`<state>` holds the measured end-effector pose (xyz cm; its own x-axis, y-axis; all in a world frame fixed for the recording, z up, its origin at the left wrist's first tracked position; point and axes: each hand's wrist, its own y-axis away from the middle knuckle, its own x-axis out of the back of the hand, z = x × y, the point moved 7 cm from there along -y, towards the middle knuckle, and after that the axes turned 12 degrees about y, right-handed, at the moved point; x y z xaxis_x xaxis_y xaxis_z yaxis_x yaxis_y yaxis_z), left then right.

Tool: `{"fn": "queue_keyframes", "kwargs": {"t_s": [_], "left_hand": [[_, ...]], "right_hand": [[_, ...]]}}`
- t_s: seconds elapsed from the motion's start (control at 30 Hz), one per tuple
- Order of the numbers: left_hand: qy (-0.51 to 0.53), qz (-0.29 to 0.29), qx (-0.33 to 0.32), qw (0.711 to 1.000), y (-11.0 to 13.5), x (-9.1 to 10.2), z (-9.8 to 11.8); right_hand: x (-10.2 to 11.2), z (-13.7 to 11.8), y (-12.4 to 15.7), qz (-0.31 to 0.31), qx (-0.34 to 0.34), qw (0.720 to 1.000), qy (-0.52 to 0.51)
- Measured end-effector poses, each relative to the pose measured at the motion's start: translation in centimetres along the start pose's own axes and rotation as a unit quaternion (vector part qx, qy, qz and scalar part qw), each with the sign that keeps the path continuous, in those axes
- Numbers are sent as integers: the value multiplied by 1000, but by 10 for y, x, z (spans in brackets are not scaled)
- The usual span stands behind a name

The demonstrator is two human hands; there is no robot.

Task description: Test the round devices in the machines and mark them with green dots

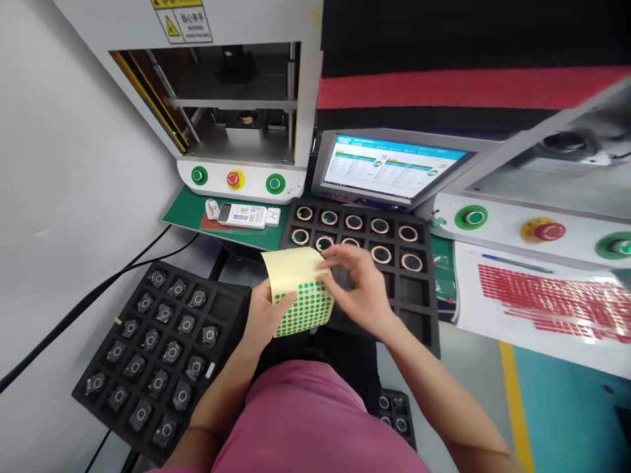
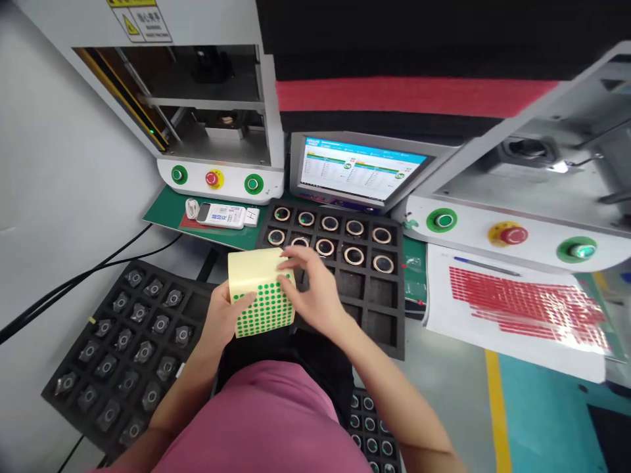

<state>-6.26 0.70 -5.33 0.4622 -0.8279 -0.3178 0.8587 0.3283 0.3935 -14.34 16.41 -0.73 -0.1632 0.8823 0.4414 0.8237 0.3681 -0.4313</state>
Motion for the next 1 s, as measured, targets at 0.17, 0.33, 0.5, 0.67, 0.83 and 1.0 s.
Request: {"fn": "queue_keyframes", "kwargs": {"t_s": [0.17,0.33,0.5,0.67,0.83,1.0], "left_hand": [[-39,-48,-7,998,6,-21,0],[-61,-75,-45,994,12,-35,1],[-78,-85,-37,993,13,-40,-5],[-121,-100,-22,987,15,-42,-12],[-130,-112,-16,985,16,-44,-15],[-189,-94,-38,977,12,-37,-6]], "right_hand": [[2,-19,28,21,10,998,54],[5,-21,36,38,20,998,56],[7,-22,43,39,10,995,86],[10,-19,50,41,3,994,102],[13,-18,54,48,-8,993,112],[7,-20,52,64,-4,992,110]]}}
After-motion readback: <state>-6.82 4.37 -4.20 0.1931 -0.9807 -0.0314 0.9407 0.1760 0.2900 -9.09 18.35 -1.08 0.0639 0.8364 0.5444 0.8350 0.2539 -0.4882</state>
